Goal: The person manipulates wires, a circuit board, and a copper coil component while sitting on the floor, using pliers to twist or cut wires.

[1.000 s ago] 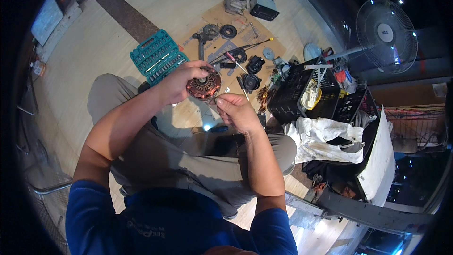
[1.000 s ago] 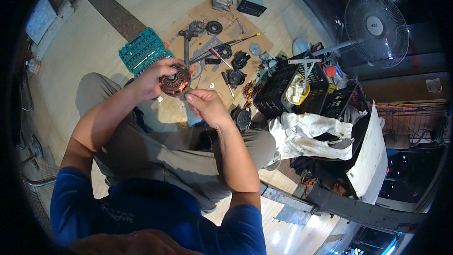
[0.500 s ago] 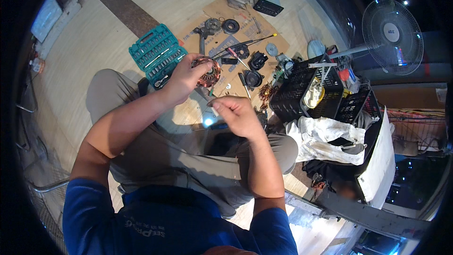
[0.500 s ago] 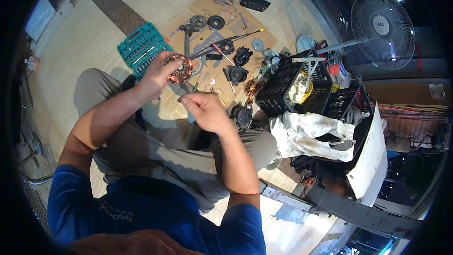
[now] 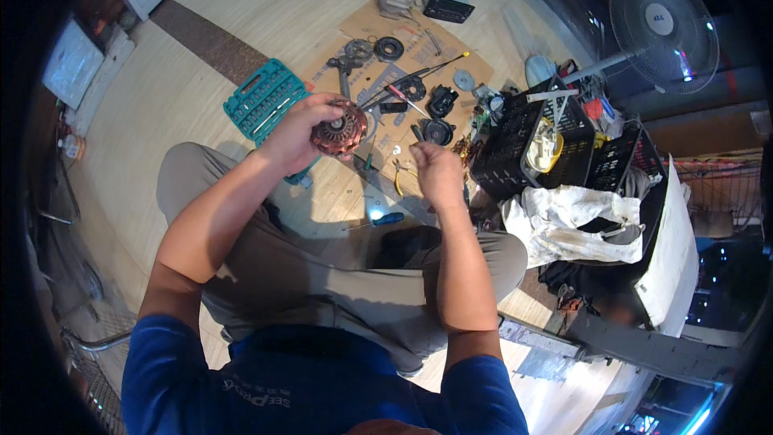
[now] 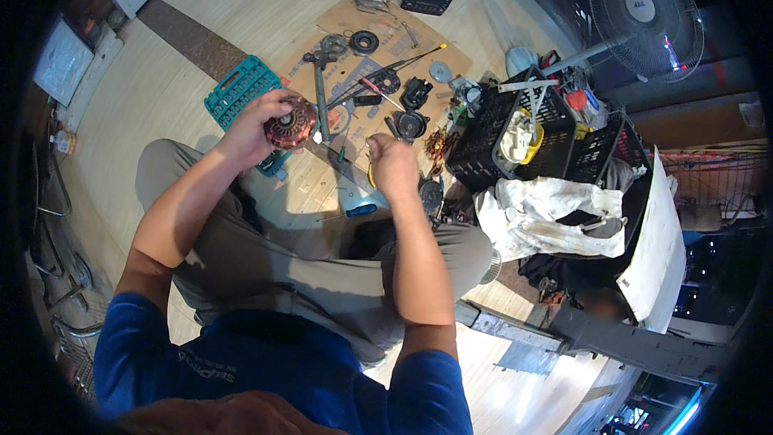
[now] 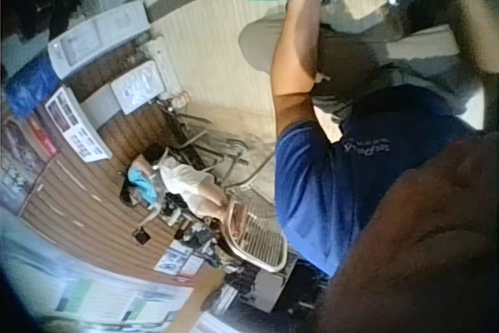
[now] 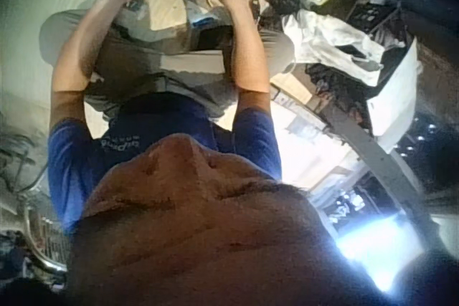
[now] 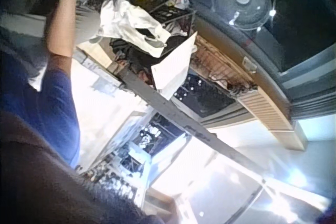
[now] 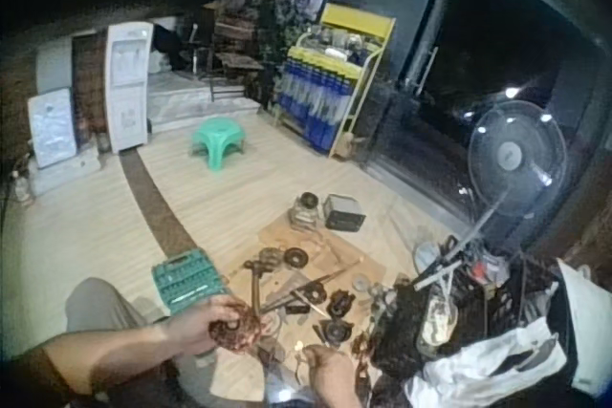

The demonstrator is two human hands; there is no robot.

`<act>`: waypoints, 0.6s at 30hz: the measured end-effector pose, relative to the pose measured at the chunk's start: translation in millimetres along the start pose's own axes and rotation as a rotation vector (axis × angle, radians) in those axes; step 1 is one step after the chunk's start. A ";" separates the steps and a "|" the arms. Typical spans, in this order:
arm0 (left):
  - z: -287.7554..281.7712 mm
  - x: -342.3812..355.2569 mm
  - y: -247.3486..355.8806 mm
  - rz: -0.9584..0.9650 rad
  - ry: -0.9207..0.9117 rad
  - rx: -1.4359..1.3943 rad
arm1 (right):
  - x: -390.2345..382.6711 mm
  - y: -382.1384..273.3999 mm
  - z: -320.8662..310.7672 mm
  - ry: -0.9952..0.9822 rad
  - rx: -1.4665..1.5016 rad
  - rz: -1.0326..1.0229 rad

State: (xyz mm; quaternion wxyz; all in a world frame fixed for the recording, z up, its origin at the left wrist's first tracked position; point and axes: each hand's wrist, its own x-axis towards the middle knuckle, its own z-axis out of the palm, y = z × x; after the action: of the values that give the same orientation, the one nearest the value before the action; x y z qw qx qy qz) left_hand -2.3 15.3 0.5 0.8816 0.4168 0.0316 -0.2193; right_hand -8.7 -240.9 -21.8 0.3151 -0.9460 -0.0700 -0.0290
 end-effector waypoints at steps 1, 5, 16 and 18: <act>1.1 -0.1 0.3 -0.014 -0.029 0.052 | 1.7 2.6 -6.7 0.061 0.009 -0.017; 3.2 0.9 -6.7 -0.001 0.007 0.196 | 1.3 -0.1 -27.0 0.246 -0.099 -0.107; -17.5 25.0 -11.4 0.470 0.527 0.213 | -36.3 -35.0 -45.2 0.136 -0.109 -0.377; -24.2 26.6 0.0 0.515 0.449 -0.003 | -41.8 -38.4 -33.4 0.087 -0.025 -0.451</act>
State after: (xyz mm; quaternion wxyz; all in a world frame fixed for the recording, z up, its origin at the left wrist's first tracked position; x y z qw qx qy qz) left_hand 24.7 23.9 -21.6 0.8796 0.4478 0.1190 0.1078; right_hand -56.2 -235.4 23.5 0.2915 -0.9082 -0.2655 -0.1404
